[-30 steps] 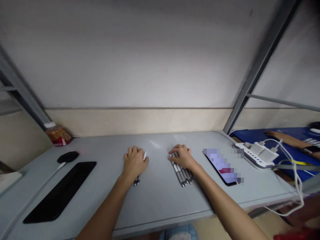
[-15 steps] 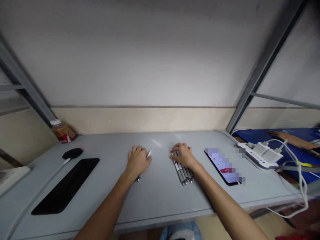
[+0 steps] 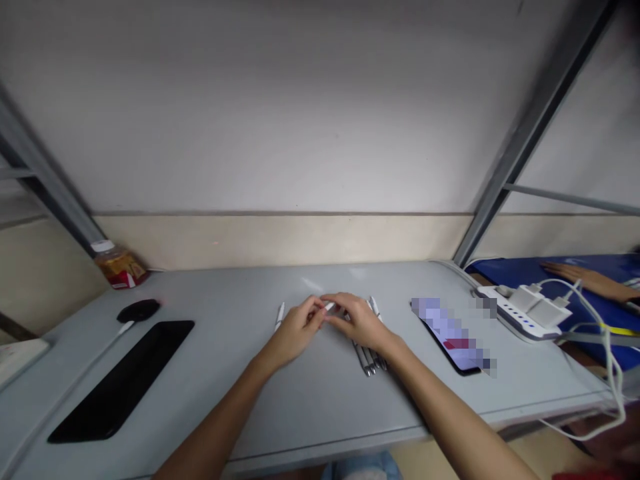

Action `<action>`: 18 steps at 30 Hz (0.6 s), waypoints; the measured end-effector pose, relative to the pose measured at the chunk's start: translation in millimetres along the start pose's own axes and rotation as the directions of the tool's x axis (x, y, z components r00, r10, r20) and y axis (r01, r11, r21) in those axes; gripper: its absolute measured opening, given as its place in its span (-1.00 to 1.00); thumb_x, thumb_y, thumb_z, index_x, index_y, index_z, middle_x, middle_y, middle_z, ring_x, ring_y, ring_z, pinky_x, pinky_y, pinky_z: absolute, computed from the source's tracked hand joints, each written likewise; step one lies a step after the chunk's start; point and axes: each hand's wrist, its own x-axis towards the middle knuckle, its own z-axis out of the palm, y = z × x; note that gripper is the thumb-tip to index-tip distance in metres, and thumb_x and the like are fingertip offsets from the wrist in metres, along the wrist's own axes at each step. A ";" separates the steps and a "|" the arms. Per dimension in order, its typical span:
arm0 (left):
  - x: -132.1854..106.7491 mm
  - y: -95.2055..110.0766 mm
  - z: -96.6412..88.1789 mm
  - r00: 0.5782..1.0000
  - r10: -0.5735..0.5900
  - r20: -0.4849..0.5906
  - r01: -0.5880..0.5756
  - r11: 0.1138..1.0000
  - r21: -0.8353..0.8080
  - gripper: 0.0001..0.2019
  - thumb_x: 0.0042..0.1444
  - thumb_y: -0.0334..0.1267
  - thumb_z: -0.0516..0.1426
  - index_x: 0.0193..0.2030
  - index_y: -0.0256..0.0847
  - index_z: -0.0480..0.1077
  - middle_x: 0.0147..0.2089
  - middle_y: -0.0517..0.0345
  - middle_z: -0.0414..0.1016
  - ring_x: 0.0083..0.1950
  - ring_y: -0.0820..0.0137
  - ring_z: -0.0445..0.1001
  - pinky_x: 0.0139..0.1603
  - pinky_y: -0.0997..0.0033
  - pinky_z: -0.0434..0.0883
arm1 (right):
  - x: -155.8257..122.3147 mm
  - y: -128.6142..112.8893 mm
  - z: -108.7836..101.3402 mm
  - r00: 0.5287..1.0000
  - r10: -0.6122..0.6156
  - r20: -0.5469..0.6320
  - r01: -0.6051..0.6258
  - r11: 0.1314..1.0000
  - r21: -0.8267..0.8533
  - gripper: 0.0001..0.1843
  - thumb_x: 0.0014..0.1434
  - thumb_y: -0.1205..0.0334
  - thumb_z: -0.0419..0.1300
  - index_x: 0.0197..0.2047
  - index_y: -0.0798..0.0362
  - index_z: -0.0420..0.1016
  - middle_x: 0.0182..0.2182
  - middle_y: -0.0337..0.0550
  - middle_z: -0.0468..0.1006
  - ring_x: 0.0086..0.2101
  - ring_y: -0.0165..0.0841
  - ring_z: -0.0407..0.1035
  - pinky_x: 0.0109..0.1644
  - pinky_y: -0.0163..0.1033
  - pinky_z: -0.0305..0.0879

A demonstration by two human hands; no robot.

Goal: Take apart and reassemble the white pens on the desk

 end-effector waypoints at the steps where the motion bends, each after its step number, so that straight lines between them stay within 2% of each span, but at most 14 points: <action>1: -0.3 -0.1 -0.4 1.000 0.002 -0.006 -0.002 1.000 -0.015 -0.71 0.29 -0.08 -0.11 -0.19 -0.17 0.32 -0.38 0.23 0.40 -0.36 0.46 0.36 -0.30 0.47 0.28 | 0.3 -0.2 -0.7 1.000 0.024 0.003 -0.024 1.000 0.013 -0.70 0.27 0.13 0.08 0.03 -0.12 0.48 -0.13 -0.11 0.55 -0.19 -0.25 0.38 -0.09 -0.17 0.21; 3: -0.9 -1.5 -1.6 1.000 -0.015 -0.007 0.015 1.000 -0.012 -0.72 0.28 -0.09 -0.09 -0.15 -0.17 0.34 -0.36 0.21 0.43 -0.34 0.45 0.38 -0.29 0.47 0.29 | 0.7 1.4 -2.5 0.996 0.082 -0.027 -0.082 0.996 0.024 -0.72 0.29 0.12 0.02 -0.14 -0.05 0.55 -0.29 -0.14 0.57 -0.32 -0.29 0.37 -0.19 -0.22 0.20; 5: -1.5 -3.0 -2.8 0.999 -0.036 -0.020 0.037 0.999 0.038 -0.73 0.26 -0.08 -0.06 -0.12 -0.17 0.35 -0.35 0.19 0.45 -0.33 0.42 0.39 -0.29 0.45 0.30 | 1.1 5.5 -4.4 0.983 0.147 -0.109 -0.143 0.989 0.040 -0.69 0.29 0.11 0.01 -0.28 -0.01 0.55 -0.42 -0.17 0.53 -0.40 -0.32 0.34 -0.25 -0.24 0.18; 7: -1.9 -3.8 -3.9 0.998 -0.033 -0.046 0.038 0.992 0.122 -0.71 0.26 -0.06 -0.06 -0.15 -0.16 0.36 -0.33 0.18 0.47 -0.31 0.40 0.39 -0.23 0.41 0.31 | 1.8 11.0 -5.6 0.951 0.223 -0.215 -0.205 0.973 0.101 -0.72 0.25 0.09 0.05 -0.30 0.01 0.53 -0.48 -0.20 0.48 -0.44 -0.35 0.30 -0.31 -0.26 0.18; 9: -1.9 -4.0 -4.9 0.998 -0.003 -0.070 0.017 0.980 0.199 -0.70 0.28 -0.06 -0.09 -0.19 -0.16 0.37 -0.29 0.17 0.48 -0.27 0.38 0.40 -0.14 0.36 0.31 | 2.5 16.1 -6.3 0.915 0.299 -0.272 -0.240 0.943 0.231 -0.78 0.18 0.10 0.12 -0.18 0.00 0.50 -0.51 -0.24 0.44 -0.47 -0.37 0.28 -0.36 -0.28 0.19; 11: -1.6 -4.2 -6.2 0.996 0.040 -0.084 -0.017 0.967 0.256 -0.70 0.30 -0.10 -0.11 -0.19 -0.15 0.37 -0.22 0.14 0.48 -0.19 0.35 0.41 -0.08 0.34 0.31 | 3.0 18.9 -6.8 0.901 0.371 -0.225 -0.266 0.882 0.389 -0.70 0.12 0.10 0.18 -0.07 -0.02 0.44 -0.51 -0.28 0.41 -0.52 -0.40 0.26 -0.43 -0.31 0.18; 12: -1.3 -4.4 -6.9 0.994 0.062 -0.092 -0.034 0.959 0.281 -0.72 0.30 -0.13 -0.11 -0.17 -0.15 0.37 -0.18 0.12 0.48 -0.15 0.34 0.41 -0.07 0.34 0.31 | 3.0 19.2 -7.1 0.903 0.395 -0.169 -0.287 0.847 0.448 -0.69 0.12 0.07 0.19 -0.08 -0.01 0.44 -0.51 -0.28 0.41 -0.55 -0.42 0.24 -0.47 -0.32 0.16; 14: -0.6 -5.4 -8.3 0.990 0.107 -0.095 -0.070 0.940 0.334 -0.74 0.31 -0.17 -0.12 -0.12 -0.15 0.36 -0.13 0.09 0.47 -0.10 0.32 0.40 -0.06 0.33 0.30 | 2.6 18.6 -8.0 0.910 0.411 -0.050 -0.338 0.807 0.484 -0.69 0.16 -0.03 0.14 -0.27 0.05 0.49 -0.57 -0.26 0.38 -0.60 -0.46 0.17 -0.53 -0.34 0.09; 16: 0.1 -6.9 -9.4 0.986 0.144 -0.083 -0.100 0.913 0.395 -0.73 0.32 -0.18 -0.13 -0.10 -0.15 0.35 -0.13 0.08 0.46 -0.08 0.31 0.40 -0.05 0.32 0.29 | 1.7 17.6 -9.1 0.913 0.407 0.018 -0.372 0.817 0.441 -0.53 0.20 -0.12 0.07 -0.49 0.09 0.44 -0.65 -0.27 0.32 -0.64 -0.49 0.11 -0.55 -0.34 0.02; 18: 0.7 -8.8 -9.9 0.984 0.162 -0.077 -0.109 0.881 0.460 -0.72 0.33 -0.19 -0.14 -0.11 -0.16 0.35 -0.14 0.08 0.46 -0.09 0.31 0.38 -0.06 0.31 0.28 | 1.0 17.8 -9.9 0.909 0.414 0.036 -0.392 0.825 0.407 -0.47 0.21 -0.16 0.05 -0.55 0.11 0.41 -0.69 -0.28 0.28 -0.65 -0.50 0.08 -0.55 -0.34 -0.02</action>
